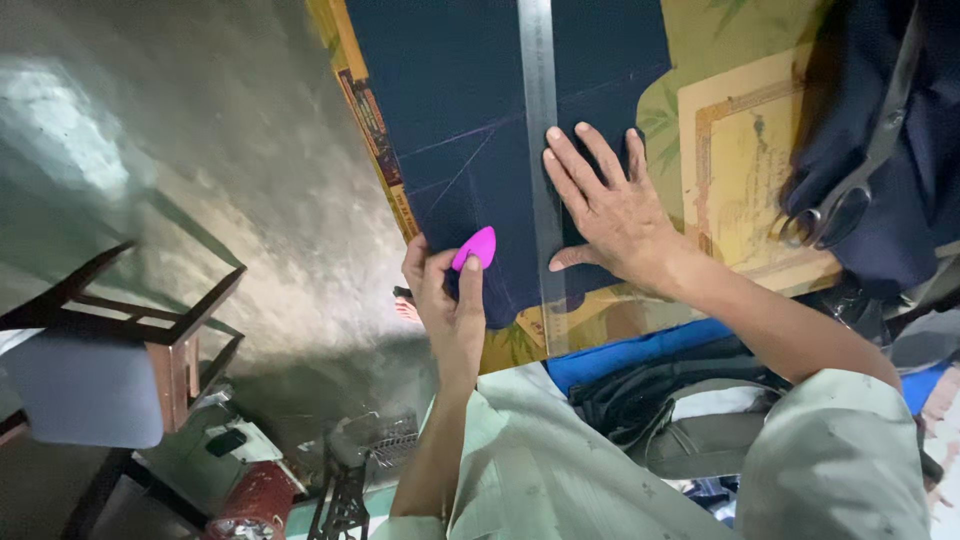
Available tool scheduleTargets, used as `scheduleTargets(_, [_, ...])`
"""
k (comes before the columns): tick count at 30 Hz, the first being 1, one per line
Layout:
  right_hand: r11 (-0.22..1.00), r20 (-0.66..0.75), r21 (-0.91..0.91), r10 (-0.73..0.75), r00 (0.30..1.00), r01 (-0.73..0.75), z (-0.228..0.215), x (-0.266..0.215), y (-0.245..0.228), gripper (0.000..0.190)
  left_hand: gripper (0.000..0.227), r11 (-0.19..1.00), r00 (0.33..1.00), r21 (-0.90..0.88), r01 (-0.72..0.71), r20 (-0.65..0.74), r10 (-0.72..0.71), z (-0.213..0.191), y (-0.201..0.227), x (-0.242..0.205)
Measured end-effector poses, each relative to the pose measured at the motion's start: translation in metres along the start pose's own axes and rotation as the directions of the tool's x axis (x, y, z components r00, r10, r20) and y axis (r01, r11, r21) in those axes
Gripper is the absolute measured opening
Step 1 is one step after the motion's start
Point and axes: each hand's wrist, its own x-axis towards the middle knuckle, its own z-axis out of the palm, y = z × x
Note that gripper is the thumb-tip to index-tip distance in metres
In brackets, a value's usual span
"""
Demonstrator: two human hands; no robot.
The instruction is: The person uses a metal ruler and a pink marking tool to draw straight lines on a piece of dark blue fabric laid out on a wooden table. They repeatedly reposition the ruler and mark along its edge to create a pattern of intersecting lines.
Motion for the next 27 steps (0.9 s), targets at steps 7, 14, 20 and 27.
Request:
scheduleTargets(7, [1.0, 0.017, 0.028, -0.004, 1.0, 0.004, 0.005, 0.0, 0.003, 0.133, 0.02, 0.993, 0.999, -0.114, -0.021, -0.037, 0.017, 0.001, 0.004, 0.026])
scheduleTargets(14, [1.0, -0.013, 0.022, -0.01, 1.0, 0.01, 0.01, -0.002, 0.005, 0.132, 0.02, 0.99, 0.999, -0.136, 0.043, -0.022, -0.046, -0.001, 0.012, 0.04])
scheduleTargets(20, [0.999, 0.0, 0.053, -0.008, 1.0, 0.008, 0.011, -0.001, 0.006, 0.131, 0.022, 0.997, 0.999, -0.078, 0.029, -0.018, -0.03, -0.003, 0.012, 0.041])
scheduleTargets(27, [0.999, 0.011, 0.052, -0.01, 1.0, 0.01, 0.014, -0.003, 0.007, 0.132, 0.022, 0.999, 0.999, -0.027, 0.034, 0.007, -0.034, -0.004, 0.007, 0.044])
